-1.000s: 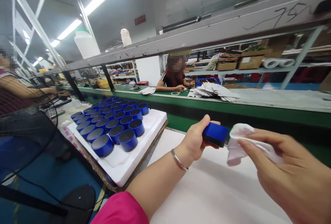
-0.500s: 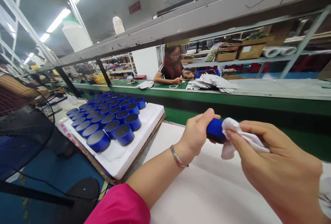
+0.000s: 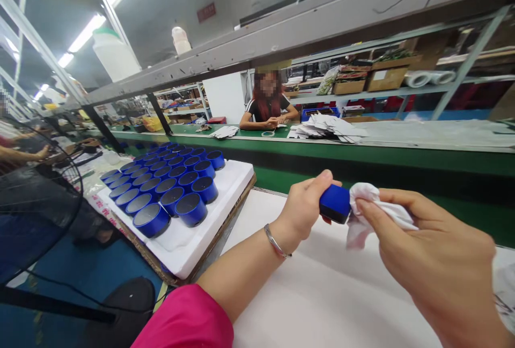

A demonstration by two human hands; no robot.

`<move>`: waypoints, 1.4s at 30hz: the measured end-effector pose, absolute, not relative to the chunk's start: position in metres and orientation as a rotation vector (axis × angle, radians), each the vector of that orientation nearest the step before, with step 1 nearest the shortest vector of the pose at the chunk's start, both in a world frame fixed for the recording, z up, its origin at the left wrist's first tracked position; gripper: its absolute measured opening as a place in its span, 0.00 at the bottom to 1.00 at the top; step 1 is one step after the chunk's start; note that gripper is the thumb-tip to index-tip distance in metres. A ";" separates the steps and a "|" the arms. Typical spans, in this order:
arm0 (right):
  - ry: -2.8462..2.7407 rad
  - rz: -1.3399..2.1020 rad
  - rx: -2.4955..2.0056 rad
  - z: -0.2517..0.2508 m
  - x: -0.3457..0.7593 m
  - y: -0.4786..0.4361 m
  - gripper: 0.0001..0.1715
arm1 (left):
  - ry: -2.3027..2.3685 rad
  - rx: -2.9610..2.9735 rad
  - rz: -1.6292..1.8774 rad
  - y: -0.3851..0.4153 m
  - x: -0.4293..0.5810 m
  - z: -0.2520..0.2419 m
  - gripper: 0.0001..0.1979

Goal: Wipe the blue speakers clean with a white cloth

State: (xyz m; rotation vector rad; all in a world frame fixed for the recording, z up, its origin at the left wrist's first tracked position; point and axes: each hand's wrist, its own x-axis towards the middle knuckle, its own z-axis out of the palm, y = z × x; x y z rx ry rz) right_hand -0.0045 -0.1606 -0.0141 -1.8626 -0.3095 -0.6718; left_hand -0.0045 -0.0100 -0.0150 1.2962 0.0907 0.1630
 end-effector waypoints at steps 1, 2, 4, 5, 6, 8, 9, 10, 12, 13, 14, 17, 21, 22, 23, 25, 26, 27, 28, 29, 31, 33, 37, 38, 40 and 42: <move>-0.310 -0.694 -1.834 -0.013 -0.005 -0.160 0.25 | 0.086 1.293 0.162 -0.010 -0.005 -0.015 0.28; -0.329 -0.714 -1.811 -0.012 -0.005 -0.158 0.23 | 0.076 1.298 0.165 -0.010 -0.005 -0.015 0.28; -0.341 -0.716 -1.809 -0.010 -0.004 -0.156 0.22 | 0.063 1.316 0.177 -0.011 -0.005 -0.016 0.28; -0.314 -0.702 -1.827 -0.010 -0.004 -0.156 0.22 | 0.065 1.319 0.183 -0.011 -0.005 -0.017 0.27; -0.283 -0.689 -1.842 -0.010 -0.004 -0.156 0.23 | 0.066 1.319 0.180 -0.011 -0.005 -0.018 0.27; -0.282 -0.700 -1.854 -0.012 -0.005 -0.156 0.24 | 0.064 1.311 0.174 -0.011 -0.005 -0.019 0.26; -0.314 -0.728 -1.850 -0.013 -0.006 -0.156 0.24 | 0.059 1.310 0.178 -0.011 -0.005 -0.020 0.26; -0.352 -0.754 -1.844 -0.014 -0.007 -0.156 0.24 | 0.053 1.315 0.185 -0.011 -0.004 -0.020 0.26; -0.377 -0.756 -1.841 -0.016 -0.007 -0.155 0.24 | 0.049 1.329 0.194 -0.012 -0.004 -0.021 0.27; -0.357 -0.743 -1.838 -0.017 -0.007 -0.155 0.25 | 0.052 1.329 0.185 -0.012 -0.004 -0.022 0.27; -0.341 -0.735 -1.832 -0.017 -0.006 -0.155 0.25 | 0.055 1.325 0.165 -0.013 -0.003 -0.022 0.27; -0.395 -0.788 -1.820 -0.020 -0.003 -0.156 0.21 | 0.067 1.302 0.123 -0.013 -0.002 -0.022 0.28; -0.421 -0.764 -1.822 -0.025 0.000 -0.157 0.18 | 0.076 1.292 0.121 -0.013 0.000 -0.023 0.27; -0.412 -0.777 -1.824 -0.026 0.000 -0.157 0.18 | 0.074 1.283 0.113 -0.013 0.000 -0.023 0.26; -0.412 -0.800 -1.823 -0.027 0.001 -0.156 0.18 | 0.072 1.274 0.110 -0.013 0.000 -0.023 0.26; -0.433 -0.827 -1.821 -0.029 0.000 -0.155 0.19 | 0.078 1.270 0.122 -0.013 0.000 -0.024 0.27; -0.439 -0.832 -1.817 -0.030 0.000 -0.154 0.18 | 0.082 1.274 0.124 -0.013 0.000 -0.024 0.28; -0.442 -0.843 -1.810 -0.031 0.000 -0.153 0.18 | 0.083 1.277 0.122 -0.013 0.000 -0.024 0.28; -0.450 -0.866 -1.797 -0.032 -0.001 -0.152 0.18 | 0.079 1.277 0.117 -0.013 0.000 -0.025 0.28; -0.468 -0.890 -1.782 -0.032 -0.001 -0.151 0.17 | 0.073 1.272 0.116 -0.013 0.001 -0.025 0.28; -0.486 -0.873 -1.754 -0.032 0.001 -0.150 0.17 | 0.078 1.258 0.129 -0.013 0.000 -0.024 0.28; -0.344 -0.715 -1.751 -0.027 0.007 -0.154 0.19 | 0.121 1.235 0.110 -0.013 0.000 -0.022 0.28; 0.067 -0.490 -1.723 -0.010 0.024 -0.174 0.32 | 0.138 1.123 -0.105 -0.013 -0.004 -0.010 0.32; 0.103 -0.493 -1.711 -0.006 0.026 -0.179 0.34 | 0.133 1.096 -0.141 -0.012 -0.005 -0.007 0.33; 0.121 -0.501 -1.703 0.000 0.026 -0.187 0.36 | 0.138 1.064 -0.168 -0.010 -0.006 -0.001 0.33; 0.100 -0.502 -1.708 0.000 0.022 -0.189 0.34 | 0.145 1.053 -0.162 -0.008 -0.006 0.001 0.33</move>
